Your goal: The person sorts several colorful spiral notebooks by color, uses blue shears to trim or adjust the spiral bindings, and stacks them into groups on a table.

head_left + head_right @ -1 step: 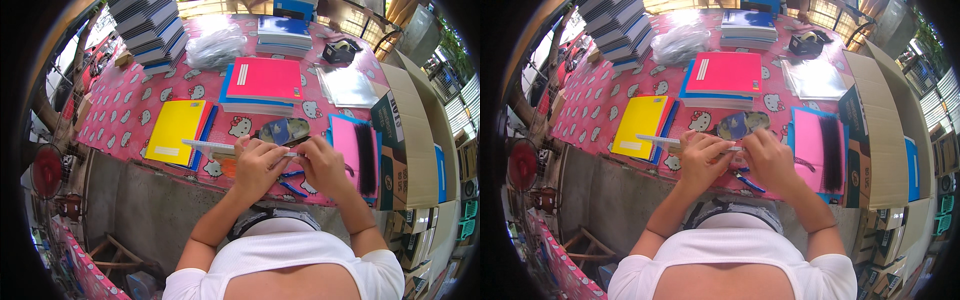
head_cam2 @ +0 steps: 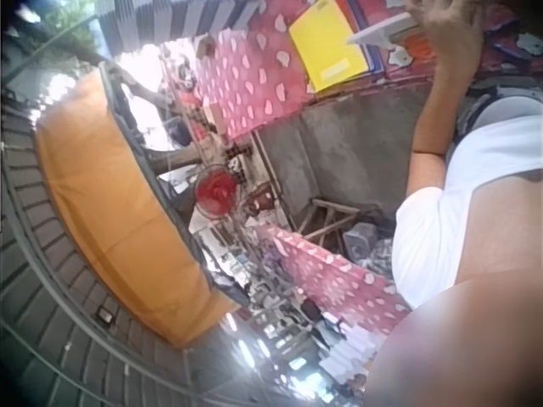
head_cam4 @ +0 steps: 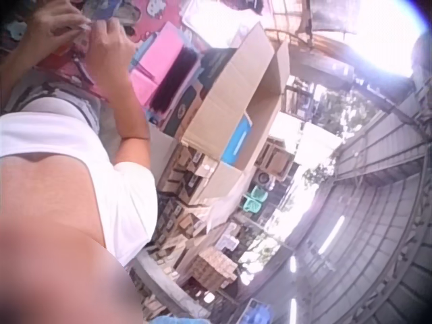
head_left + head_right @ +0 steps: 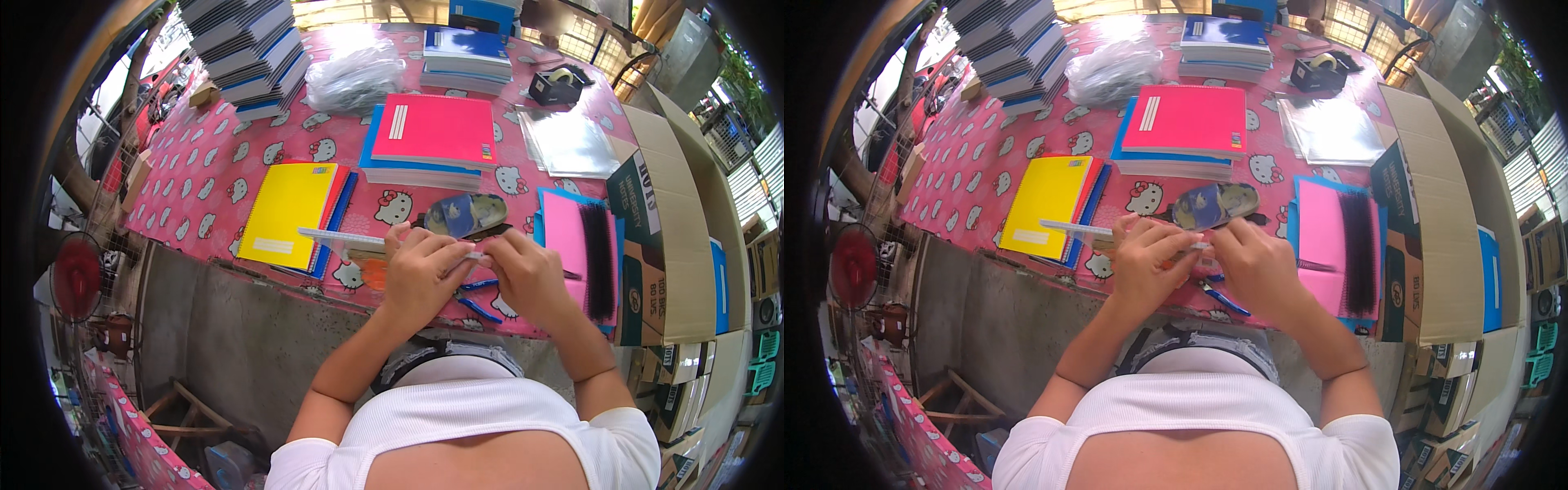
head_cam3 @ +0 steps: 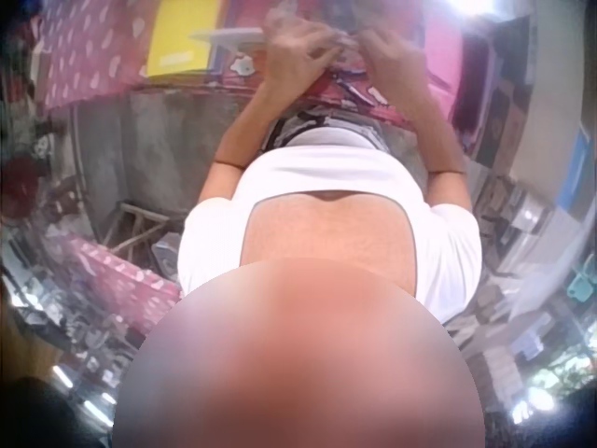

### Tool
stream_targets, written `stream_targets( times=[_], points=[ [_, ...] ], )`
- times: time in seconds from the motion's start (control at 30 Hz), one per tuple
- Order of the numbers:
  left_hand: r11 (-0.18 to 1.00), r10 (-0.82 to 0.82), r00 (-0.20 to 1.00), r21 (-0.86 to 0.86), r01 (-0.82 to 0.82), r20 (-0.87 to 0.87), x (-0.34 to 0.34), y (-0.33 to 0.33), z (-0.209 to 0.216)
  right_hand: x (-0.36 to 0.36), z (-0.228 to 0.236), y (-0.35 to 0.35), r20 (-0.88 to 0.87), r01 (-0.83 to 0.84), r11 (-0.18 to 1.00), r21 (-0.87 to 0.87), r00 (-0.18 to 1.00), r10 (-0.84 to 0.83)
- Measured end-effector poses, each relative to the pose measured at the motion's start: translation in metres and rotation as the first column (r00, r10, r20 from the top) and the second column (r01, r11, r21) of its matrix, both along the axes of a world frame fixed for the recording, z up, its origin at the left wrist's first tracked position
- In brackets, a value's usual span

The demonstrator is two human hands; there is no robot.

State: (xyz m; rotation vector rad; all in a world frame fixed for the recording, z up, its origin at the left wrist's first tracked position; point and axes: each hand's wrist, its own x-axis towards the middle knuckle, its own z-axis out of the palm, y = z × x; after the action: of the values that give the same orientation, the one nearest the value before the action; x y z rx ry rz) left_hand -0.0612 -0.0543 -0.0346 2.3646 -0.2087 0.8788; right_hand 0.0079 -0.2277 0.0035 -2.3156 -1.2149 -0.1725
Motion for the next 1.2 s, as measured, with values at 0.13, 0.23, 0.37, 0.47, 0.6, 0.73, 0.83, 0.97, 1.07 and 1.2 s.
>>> stream_targets(
  times=[0.13, 0.23, 0.37, 0.47, 0.6, 0.73, 0.83, 0.97, 1.07, 1.2],
  points=[
    [0.998, 0.006, 0.998, -0.067, -0.011, -0.066, -0.005, 0.001, 0.002, 0.079, 0.007, -0.002, -0.536, -0.181, 0.969, -0.17, 0.842, 0.064],
    [0.996, 0.085, 0.996, 0.036, -0.086, 0.026, 0.001, -0.001, 0.006, 0.137, -0.073, 0.002, -0.023, -0.063, 0.945, -0.32, 0.998, 0.059],
    [0.996, 0.066, 0.998, 0.057, -0.066, 0.005, 0.0, 0.009, 0.001, 0.144, -0.172, 0.008, 0.114, 0.008, 0.951, -0.308, 0.993, 0.029],
    [0.998, 0.068, 0.998, -0.016, -0.068, -0.001, -0.002, 0.01, 0.003, 0.126, -0.137, 0.006, -0.27, 0.048, 0.989, -0.137, 0.959, -0.084],
    [0.997, 0.074, 0.997, -0.031, -0.073, 0.021, 0.001, 0.009, 0.003, 0.104, -0.087, -0.02, -0.546, -0.127, 0.79, 0.599, 0.657, 0.52],
    [0.997, 0.072, 0.996, -0.016, -0.072, 0.046, 0.002, 0.011, 0.006, 0.11, -0.061, -0.018, -0.362, 0.021, 0.999, -0.045, 0.931, -0.036],
    [0.987, 0.016, 0.998, -0.156, -0.026, -0.069, -0.009, 0.014, 0.015, 0.103, -0.065, -0.019, -0.511, -0.063, 0.988, 0.139, 0.851, 0.126],
    [0.996, 0.02, 0.999, -0.091, -0.024, -0.042, -0.001, 0.01, 0.006, 0.094, -0.06, -0.02, -0.715, 0.048, 0.888, 0.457, 0.613, 0.335],
    [0.995, 0.095, 0.996, -0.012, -0.095, 0.003, -0.002, 0.007, 0.005, 0.09, -0.055, -0.022, -0.703, -0.014, 0.865, 0.501, 0.577, 0.416],
    [0.99, 0.128, 0.986, 0.07, -0.121, -0.104, -0.011, 0.017, 0.006, 0.097, -0.064, -0.022, -0.592, -0.06, 0.971, 0.23, 0.784, 0.188]
  ],
)
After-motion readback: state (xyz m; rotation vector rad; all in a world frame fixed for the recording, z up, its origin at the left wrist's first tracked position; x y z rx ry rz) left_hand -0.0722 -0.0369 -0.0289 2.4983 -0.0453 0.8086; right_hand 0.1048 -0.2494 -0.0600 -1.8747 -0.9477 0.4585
